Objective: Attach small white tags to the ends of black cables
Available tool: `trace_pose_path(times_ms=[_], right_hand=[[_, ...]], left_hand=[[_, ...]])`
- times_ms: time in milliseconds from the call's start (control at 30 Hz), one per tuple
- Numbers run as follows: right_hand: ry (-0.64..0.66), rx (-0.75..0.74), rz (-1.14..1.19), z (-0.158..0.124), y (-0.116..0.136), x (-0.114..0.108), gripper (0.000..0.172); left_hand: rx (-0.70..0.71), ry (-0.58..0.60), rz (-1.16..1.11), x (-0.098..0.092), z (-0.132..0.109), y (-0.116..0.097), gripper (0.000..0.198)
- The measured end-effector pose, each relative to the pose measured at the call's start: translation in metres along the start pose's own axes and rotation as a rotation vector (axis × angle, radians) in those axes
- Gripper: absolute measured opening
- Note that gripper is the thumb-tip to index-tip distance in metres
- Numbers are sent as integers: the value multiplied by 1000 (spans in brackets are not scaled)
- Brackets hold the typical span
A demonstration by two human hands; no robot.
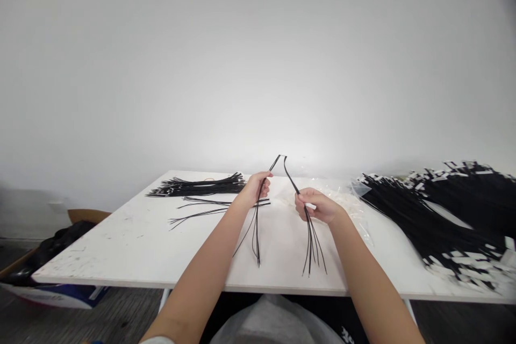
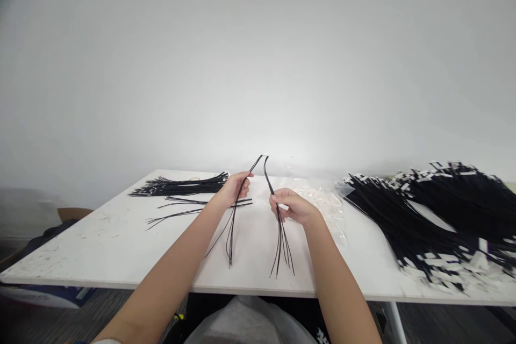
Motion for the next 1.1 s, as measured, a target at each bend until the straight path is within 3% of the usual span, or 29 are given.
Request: trace_pose_path(times_ms=[167,433,567,667,800,867,1100], right_hand=[[91,73,-164,-4,-12,10,28],[257,165,-313,-14,-19,27,24],[300,164,-364,-16,-20,30,26],[194,155,-349,-8,-19,23,26],[-166,80,-257,10,-12,-8,27],[-287,49,-179,14,-9,-20,30],[-373,-58,24,18,0,-26,32]], left_hand=[[-30,52,21,4,-3,1,25],[18,-134,-100,-16,9,-4,30],[62,-126,-144,-20,12,-8,27],[61,-65,-135,-16,10,-10,22],[-16,25,-27,-4,2,-2,16],[-67,76,53,3,-3,4,14],[-43,258,201,30,-25,11,14]])
Point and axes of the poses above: each hand's wrist, its own z-axis towards the middle knuckle, its own x-axis out of the palm, y = z × x, the point moved 9 cm from there along z, towards the middle knuckle, and after that the axes turned 14 degrees about -y, right-handed, at the moved point
